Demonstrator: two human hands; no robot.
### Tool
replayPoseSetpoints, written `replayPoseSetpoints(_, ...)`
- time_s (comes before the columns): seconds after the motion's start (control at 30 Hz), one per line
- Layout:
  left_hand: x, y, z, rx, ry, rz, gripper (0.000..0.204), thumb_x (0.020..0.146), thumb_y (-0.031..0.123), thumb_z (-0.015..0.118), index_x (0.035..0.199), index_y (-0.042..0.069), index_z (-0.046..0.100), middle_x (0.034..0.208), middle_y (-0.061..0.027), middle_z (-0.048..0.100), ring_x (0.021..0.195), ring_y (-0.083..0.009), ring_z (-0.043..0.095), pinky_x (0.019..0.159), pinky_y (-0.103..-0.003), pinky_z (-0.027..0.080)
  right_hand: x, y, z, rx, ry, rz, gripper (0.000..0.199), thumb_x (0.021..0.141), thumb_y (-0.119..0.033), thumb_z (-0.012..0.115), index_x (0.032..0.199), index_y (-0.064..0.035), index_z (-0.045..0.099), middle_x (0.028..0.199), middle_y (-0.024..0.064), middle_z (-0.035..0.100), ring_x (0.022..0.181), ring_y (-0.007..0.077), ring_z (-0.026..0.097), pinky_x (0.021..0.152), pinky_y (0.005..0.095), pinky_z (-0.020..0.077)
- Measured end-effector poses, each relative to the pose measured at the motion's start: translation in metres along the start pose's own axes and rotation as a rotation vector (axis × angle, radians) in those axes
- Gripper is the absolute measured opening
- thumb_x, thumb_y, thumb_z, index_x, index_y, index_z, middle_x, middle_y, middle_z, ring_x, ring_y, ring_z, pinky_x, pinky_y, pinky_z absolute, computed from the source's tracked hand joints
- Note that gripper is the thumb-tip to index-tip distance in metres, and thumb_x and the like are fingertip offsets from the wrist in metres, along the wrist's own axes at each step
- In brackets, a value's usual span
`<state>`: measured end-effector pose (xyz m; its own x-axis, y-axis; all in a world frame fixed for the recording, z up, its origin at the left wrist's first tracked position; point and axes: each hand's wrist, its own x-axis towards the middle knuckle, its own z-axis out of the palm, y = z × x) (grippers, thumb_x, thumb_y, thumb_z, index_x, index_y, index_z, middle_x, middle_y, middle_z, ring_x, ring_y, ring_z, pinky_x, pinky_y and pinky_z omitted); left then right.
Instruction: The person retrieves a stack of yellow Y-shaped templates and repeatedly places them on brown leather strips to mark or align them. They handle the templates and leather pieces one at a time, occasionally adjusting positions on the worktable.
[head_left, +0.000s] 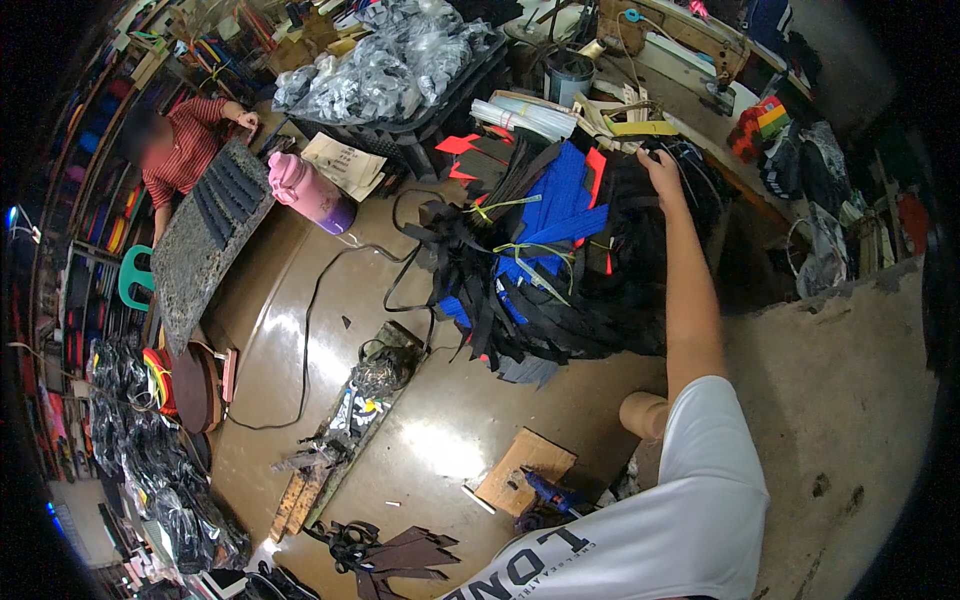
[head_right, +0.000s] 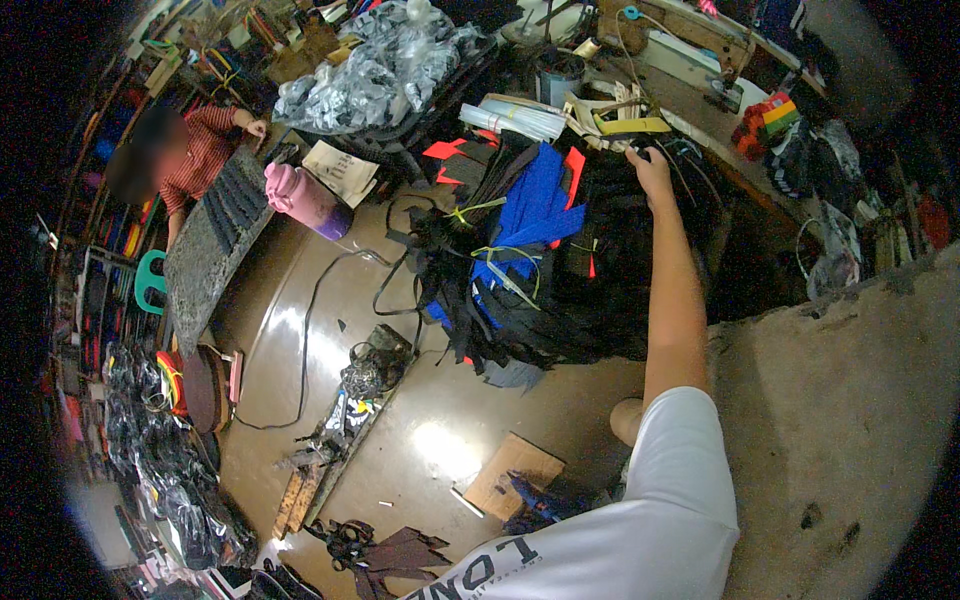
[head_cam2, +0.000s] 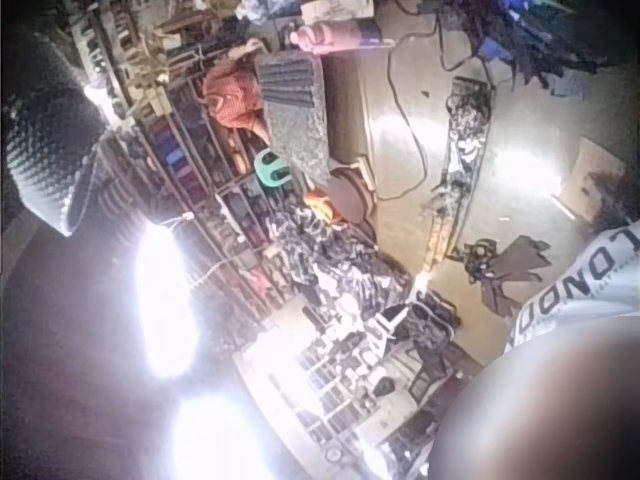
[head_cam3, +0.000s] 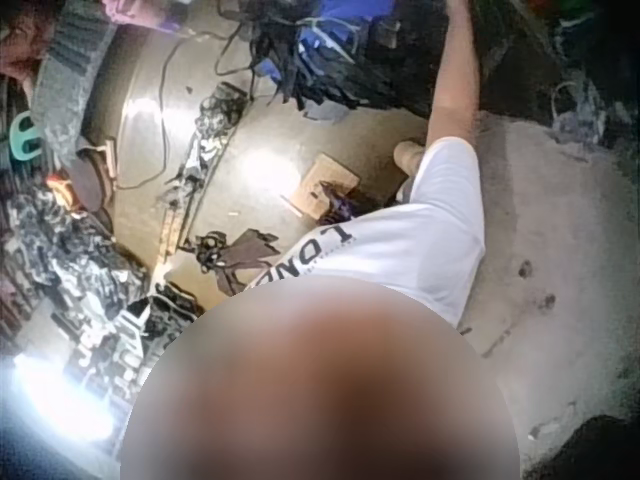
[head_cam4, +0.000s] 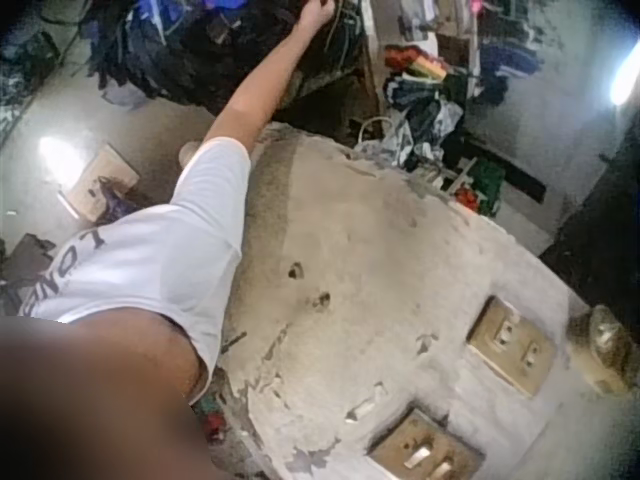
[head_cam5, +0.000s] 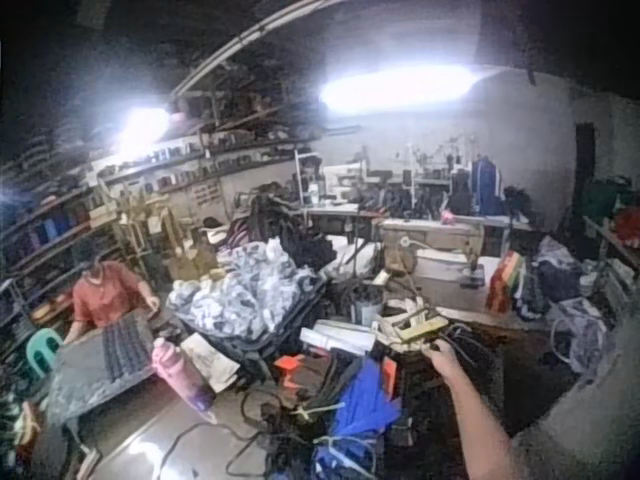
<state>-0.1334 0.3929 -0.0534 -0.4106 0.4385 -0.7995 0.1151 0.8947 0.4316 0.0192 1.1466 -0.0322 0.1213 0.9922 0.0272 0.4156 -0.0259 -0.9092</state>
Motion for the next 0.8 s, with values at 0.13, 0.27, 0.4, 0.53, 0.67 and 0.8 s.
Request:
replayPoseSetpoints(0.13, 0.003, 0.0, 0.001, 0.004, 0.001, -0.005, 0.048, 0.097, 0.042, 0.054, 0.133, 0.01, 0.058, 0.135, -0.0193, 0.056, 0.12, -0.032, 0.057, 0.1, -0.041, 0.045, 0.005, -0.015, -0.017, -0.222, -0.235, 0.051, 0.072, 0.09, -0.049, 0.065, 0.138, 0.001, 0.046, 0.141, 0.0173, 0.045, 0.129, 0.0309, 0.045, 0.105, 0.0433, 0.038)
replayPoseSetpoints(0.27, 0.006, 0.002, 0.0, 0.013, 0.008, -0.001, 0.048, 0.096, 0.042, 0.055, 0.133, 0.01, 0.058, 0.135, -0.0194, 0.056, 0.12, -0.0322, 0.057, 0.1, -0.041, 0.045, 0.009, -0.043, -0.006, -0.436, -0.31, -0.131, 0.079, 0.091, -0.056, 0.057, 0.134, 0.0097, 0.05, 0.139, 0.0278, 0.051, 0.13, 0.038, 0.049, 0.106, 0.0425, 0.0395)
replayPoseSetpoints(0.4, 0.009, 0.004, -0.002, 0.027, 0.012, -0.017, 0.048, 0.096, 0.042, 0.055, 0.133, 0.011, 0.058, 0.135, -0.0195, 0.056, 0.12, -0.0325, 0.057, 0.1, -0.041, 0.045, -0.021, -0.056, 0.019, -0.664, -0.511, -0.323, 0.053, 0.093, -0.043, 0.054, 0.112, 0.0062, 0.057, 0.107, 0.0309, 0.064, 0.112, 0.0446, 0.059, 0.097, 0.0462, 0.0443)
replayPoseSetpoints(0.53, 0.009, 0.005, -0.002, 0.037, 0.015, -0.028, 0.048, 0.096, 0.042, 0.055, 0.133, 0.011, 0.058, 0.135, -0.0197, 0.056, 0.12, -0.0328, 0.057, 0.1, -0.042, 0.045, -0.079, -0.054, 0.021, -0.799, -0.541, -0.374, 0.032, 0.088, -0.008, 0.048, 0.12, -0.0066, 0.048, 0.129, 0.0229, 0.058, 0.125, 0.0435, 0.05, 0.1, 0.0791, 0.0239)
replayPoseSetpoints(0.67, 0.009, 0.005, -0.001, 0.045, 0.013, -0.026, 0.048, 0.096, 0.042, 0.056, 0.133, 0.011, 0.058, 0.135, -0.0198, 0.056, 0.12, -0.0331, 0.057, 0.1, -0.042, 0.045, -0.102, -0.063, 0.008, -0.71, -0.65, -0.255, 0.028, 0.091, -0.013, 0.048, 0.118, -0.0082, 0.049, 0.128, 0.0231, 0.058, 0.126, 0.0435, 0.05, 0.101, 0.0748, 0.0279)
replayPoseSetpoints(0.8, 0.008, 0.004, -0.002, 0.063, 0.017, -0.027, 0.049, 0.095, 0.042, 0.056, 0.133, 0.011, 0.058, 0.135, -0.0199, 0.056, 0.12, -0.0334, 0.057, 0.1, -0.042, 0.045, -0.112, -0.058, -0.002, -0.692, -0.663, -0.226, 0.037, 0.094, -0.026, 0.05, 0.127, -0.01, 0.049, 0.121, 0.0223, 0.063, 0.118, 0.0441, 0.057, 0.101, 0.0732, 0.029)
